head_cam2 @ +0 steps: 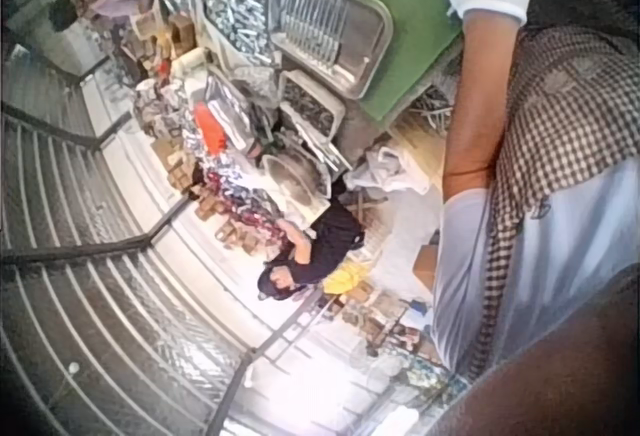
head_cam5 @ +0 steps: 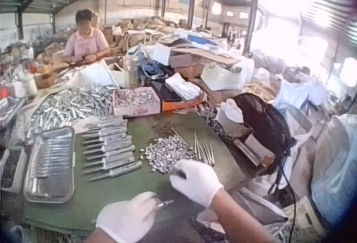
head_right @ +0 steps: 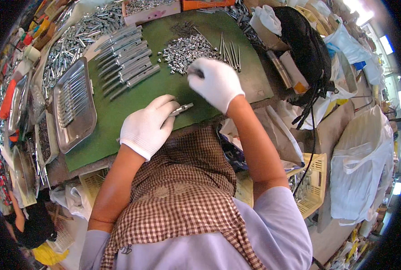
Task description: Manually assembling small metal components by inserting pins or rods into metal housings and adding fasteners.
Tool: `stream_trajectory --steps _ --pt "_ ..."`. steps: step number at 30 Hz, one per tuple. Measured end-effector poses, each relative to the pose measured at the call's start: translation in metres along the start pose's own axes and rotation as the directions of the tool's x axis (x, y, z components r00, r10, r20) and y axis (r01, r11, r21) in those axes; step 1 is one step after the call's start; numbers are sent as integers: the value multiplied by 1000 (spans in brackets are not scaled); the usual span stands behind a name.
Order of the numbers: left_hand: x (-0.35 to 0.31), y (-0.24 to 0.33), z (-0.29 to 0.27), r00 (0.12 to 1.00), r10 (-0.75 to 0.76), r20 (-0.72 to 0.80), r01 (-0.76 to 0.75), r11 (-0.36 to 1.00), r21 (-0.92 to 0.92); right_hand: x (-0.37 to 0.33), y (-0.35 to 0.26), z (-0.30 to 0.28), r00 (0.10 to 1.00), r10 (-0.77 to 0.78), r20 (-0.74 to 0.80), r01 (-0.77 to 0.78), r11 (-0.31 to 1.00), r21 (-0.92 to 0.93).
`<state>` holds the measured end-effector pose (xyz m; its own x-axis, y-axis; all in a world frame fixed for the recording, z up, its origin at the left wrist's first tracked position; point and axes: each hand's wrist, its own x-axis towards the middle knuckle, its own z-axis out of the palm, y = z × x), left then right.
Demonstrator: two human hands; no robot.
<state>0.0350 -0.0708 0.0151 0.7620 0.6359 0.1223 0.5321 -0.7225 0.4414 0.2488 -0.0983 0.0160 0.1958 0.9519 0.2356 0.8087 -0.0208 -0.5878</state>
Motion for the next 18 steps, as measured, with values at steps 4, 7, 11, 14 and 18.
stream_trajectory --steps 4,7,11,14,18 --pt "-1 0 1 1000 9 16 -10 1000 11 19 18 4 970 -40 -240 18 996 -93" --pt "-2 -3 2 1000 23 1 -23 1000 19 0 0 1 999 6 -49 -6 1000 -5" --pt "1 1 -1 998 46 47 -48 998 38 -22 -20 11 978 16 210 -61 975 213" --pt "1 -1 0 998 34 53 -35 999 31 -21 -18 19 978 36 204 -71 984 166" --pt "1 0 -2 998 51 41 -51 999 17 -26 -17 15 981 8 193 -66 953 296"
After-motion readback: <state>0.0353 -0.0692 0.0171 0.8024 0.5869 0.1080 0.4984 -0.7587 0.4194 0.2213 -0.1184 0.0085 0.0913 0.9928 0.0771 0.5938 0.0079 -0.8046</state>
